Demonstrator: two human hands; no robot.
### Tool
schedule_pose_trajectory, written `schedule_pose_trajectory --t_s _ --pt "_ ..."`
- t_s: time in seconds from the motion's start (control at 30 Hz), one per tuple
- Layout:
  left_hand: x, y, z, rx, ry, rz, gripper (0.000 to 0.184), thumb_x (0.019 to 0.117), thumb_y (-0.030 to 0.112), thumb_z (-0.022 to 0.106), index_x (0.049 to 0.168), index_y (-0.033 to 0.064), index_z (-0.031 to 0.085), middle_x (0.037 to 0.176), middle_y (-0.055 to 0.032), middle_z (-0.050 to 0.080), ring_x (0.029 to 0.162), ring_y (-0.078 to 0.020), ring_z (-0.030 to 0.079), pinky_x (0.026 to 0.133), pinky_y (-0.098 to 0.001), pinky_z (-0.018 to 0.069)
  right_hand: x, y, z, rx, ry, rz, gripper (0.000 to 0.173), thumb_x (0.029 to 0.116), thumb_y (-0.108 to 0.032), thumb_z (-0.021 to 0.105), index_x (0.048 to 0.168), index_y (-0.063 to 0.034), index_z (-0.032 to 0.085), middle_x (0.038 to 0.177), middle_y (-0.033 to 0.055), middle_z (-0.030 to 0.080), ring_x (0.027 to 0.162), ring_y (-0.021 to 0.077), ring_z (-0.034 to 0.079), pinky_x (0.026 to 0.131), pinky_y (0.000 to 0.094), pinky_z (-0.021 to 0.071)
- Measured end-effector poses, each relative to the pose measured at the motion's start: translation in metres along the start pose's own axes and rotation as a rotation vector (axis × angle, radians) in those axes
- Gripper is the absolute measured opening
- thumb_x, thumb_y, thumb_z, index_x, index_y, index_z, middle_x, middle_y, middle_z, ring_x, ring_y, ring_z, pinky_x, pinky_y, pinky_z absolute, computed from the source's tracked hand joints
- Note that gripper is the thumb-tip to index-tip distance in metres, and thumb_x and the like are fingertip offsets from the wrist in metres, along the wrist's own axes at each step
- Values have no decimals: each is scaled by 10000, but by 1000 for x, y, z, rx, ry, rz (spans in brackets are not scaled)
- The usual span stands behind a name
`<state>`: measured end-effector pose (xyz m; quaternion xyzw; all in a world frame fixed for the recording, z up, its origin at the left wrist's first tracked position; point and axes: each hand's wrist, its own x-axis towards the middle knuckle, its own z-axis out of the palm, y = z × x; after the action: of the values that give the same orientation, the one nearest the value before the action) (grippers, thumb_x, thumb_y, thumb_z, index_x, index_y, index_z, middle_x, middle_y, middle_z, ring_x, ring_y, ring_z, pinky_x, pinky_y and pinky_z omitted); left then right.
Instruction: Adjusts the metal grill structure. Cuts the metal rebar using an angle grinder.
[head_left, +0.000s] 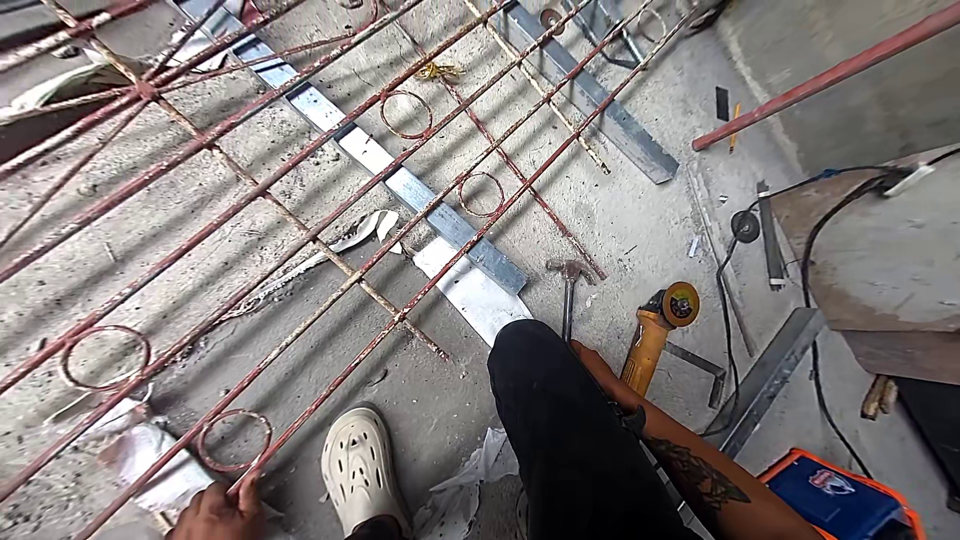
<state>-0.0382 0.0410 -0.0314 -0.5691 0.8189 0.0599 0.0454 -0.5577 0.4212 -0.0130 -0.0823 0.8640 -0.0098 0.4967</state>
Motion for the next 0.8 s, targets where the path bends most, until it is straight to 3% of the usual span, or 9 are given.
schedule_pose_trajectory --t_s 0.07,0.17,0.3,0.4,0.47,0.53,0.63,0.73,0.8 --pt "2 3 -4 -19 -15 0 783 975 662 315 897 -48 634 931 -288 668 954 -492 672 829 -661 482 -4 -1 -1 32 16 -10 342 1086 -333 481 1316 -104 590 1114 192 708 1075 362 685 923 574 527" --pt "0 13 -16 -67 -59 -44 653 988 546 462 1014 -67 688 1028 -319 685 1037 -522 663 912 -700 468 -14 11 -1 55 68 -69 359 1088 -300 487 1301 -42 618 1135 238 701 1094 396 679 956 610 513" --pt "5 8 -14 -38 -70 -38 687 975 582 432 981 -52 698 993 -285 696 1006 -488 680 891 -673 492 -47 45 -11 -135 119 3 563 1095 -480 408 1144 6 690 1076 284 704 1065 458 677 907 664 508" --pt "6 5 -14 -25 -129 -30 705 986 603 389 976 -28 701 998 -265 700 1016 -467 681 891 -658 496 -79 83 -28 -139 85 247 643 1046 -537 492 1201 64 663 1157 314 688 1127 480 659 942 667 504" --pt "8 8 -19 -30 -174 -33 655 1001 560 403 999 -21 706 1023 -255 705 1040 -454 679 910 -653 491 -84 110 -36 -58 132 384 807 985 -566 558 1382 135 497 1302 363 603 1214 495 615 998 653 494" --pt "9 11 -29 -22 -229 -39 617 1016 536 413 1045 -5 709 1049 -243 709 1066 -443 675 937 -652 484 -71 137 -37 65 226 348 910 935 -545 651 1473 138 383 1424 393 489 1310 507 534 1069 641 449" --pt "18 27 -63 12 -480 -159 602 1065 536 446 1243 5 668 1235 -260 676 1224 -435 619 1054 -647 436 -38 144 -40 311 395 170 832 912 -425 745 1413 162 434 1379 407 506 1295 522 528 1087 652 428" --pt "30 30 -72 95 -598 -258 728 992 640 534 1309 -10 619 1343 -280 614 1314 -447 555 1081 -633 438 -21 139 -43 468 482 242 910 890 -418 781 1437 180 368 1386 408 500 1312 510 519 1109 632 409" --pt "42 26 -69 134 -553 -179 749 927 663 607 1328 31 627 1352 -262 616 1317 -446 552 1071 -645 443 -13 137 -46 510 516 268 905 882 -392 798 1451 166 366 1396 394 505 1327 492 517 1118 613 407"
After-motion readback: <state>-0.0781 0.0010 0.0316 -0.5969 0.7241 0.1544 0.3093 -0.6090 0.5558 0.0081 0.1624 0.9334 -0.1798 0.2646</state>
